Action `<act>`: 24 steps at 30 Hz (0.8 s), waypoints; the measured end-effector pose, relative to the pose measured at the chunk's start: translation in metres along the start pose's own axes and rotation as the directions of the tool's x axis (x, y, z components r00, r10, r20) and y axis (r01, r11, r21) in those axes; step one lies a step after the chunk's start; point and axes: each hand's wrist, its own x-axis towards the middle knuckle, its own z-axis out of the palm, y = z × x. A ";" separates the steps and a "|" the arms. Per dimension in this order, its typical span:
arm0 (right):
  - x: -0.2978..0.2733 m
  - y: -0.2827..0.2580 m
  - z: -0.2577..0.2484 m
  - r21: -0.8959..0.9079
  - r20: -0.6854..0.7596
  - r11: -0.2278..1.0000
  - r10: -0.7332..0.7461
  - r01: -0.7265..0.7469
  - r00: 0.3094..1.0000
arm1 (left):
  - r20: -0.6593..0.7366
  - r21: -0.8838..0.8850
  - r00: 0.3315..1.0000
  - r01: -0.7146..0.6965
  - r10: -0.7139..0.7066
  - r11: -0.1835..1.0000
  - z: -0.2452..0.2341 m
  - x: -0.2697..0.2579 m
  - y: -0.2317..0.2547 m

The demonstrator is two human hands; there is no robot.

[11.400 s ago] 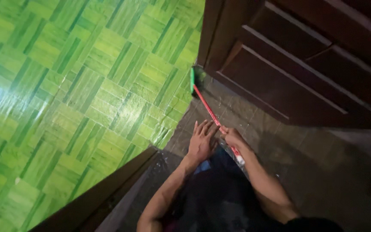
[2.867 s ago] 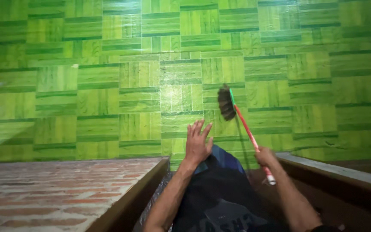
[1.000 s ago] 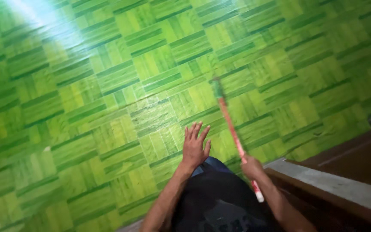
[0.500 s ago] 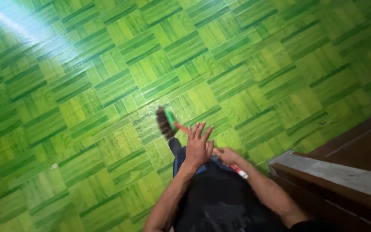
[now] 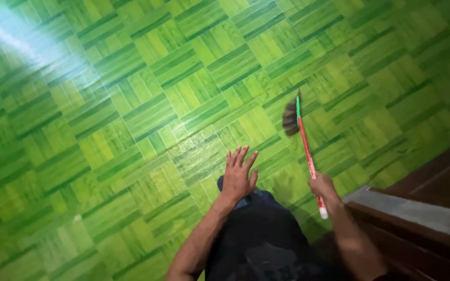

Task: The person sweeps the floor using a broom, moving dust and debris across a tiled surface.

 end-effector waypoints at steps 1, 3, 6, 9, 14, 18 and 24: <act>-0.009 -0.006 0.005 -0.017 -0.056 0.996 -0.089 0.088 0.994 | 0.009 -0.001 1.000 -0.013 0.013 1.000 -0.006 0.003 -0.007; -0.038 -0.014 0.017 0.043 -0.036 0.998 -0.041 0.043 0.999 | -0.010 -0.025 0.999 -0.030 0.030 0.999 -0.018 0.008 -0.021; -0.080 -0.041 0.029 0.056 0.047 0.998 -0.038 0.035 0.998 | -0.018 -0.006 0.998 -0.066 0.066 0.998 -0.032 0.018 -0.040; -0.103 -0.073 0.050 0.168 0.219 0.982 -0.118 0.082 0.968 | -0.003 -0.005 0.997 -0.078 0.078 0.997 -0.042 0.025 -0.053; -0.088 -0.125 0.116 0.322 0.529 0.905 -0.417 0.279 0.739 | -0.017 -0.010 0.994 -0.111 0.111 0.994 -0.046 0.036 -0.067; -0.050 -0.175 0.176 0.284 0.569 0.901 -0.434 0.329 0.698 | -0.006 -0.019 0.993 -0.116 0.116 0.993 -0.048 0.036 -0.073; 0.012 -0.184 0.133 0.219 0.461 0.942 -0.328 0.253 0.825 | -0.007 -0.009 0.999 -0.032 0.032 0.999 -0.054 0.038 -0.086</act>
